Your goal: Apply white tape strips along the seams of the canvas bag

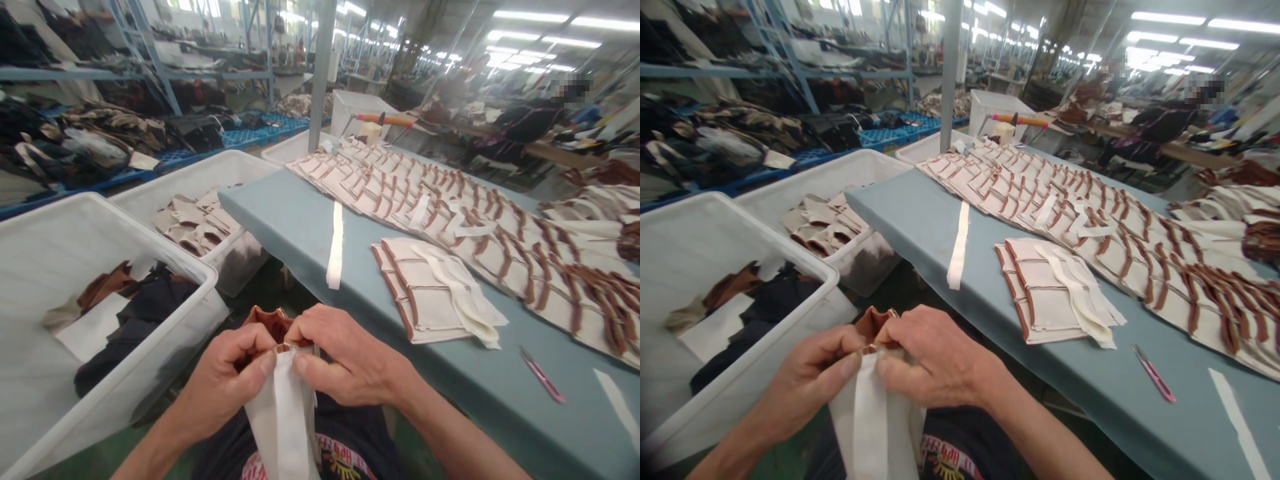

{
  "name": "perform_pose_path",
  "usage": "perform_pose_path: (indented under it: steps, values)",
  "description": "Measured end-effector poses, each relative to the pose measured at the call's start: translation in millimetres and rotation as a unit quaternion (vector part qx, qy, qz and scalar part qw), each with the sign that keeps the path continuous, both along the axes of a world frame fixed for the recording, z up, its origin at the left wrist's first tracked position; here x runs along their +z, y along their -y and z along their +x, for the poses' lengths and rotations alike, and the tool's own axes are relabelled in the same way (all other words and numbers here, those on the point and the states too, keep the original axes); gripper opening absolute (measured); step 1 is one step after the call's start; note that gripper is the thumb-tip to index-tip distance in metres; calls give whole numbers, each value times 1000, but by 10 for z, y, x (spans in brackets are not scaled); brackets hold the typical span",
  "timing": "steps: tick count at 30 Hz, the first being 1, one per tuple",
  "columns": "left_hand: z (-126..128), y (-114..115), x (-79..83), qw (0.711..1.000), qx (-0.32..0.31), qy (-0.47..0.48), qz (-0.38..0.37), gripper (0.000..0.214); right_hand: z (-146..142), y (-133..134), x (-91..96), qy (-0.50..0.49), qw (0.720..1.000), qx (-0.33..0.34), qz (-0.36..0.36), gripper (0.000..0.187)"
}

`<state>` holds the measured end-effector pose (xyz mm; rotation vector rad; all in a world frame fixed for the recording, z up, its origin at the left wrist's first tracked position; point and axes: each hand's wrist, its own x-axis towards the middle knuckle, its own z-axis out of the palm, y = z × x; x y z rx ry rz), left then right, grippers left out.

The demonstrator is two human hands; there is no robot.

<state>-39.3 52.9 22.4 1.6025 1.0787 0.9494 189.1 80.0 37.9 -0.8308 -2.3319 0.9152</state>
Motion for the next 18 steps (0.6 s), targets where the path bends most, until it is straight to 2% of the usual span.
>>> perform_pose_path:
  steps: [5,11,18]
  values:
    - [4,47,158,993,-23,-79,81,25,5,43,53,-26,999,-18,-1,15]
    - [-29,80,117,983,-34,-111,141,21,-10,31,28,-57,998,-17,-38,14]
    - [-82,102,81,964,-59,-169,194,24,9,30,-33,-72,990,-27,-115,12]
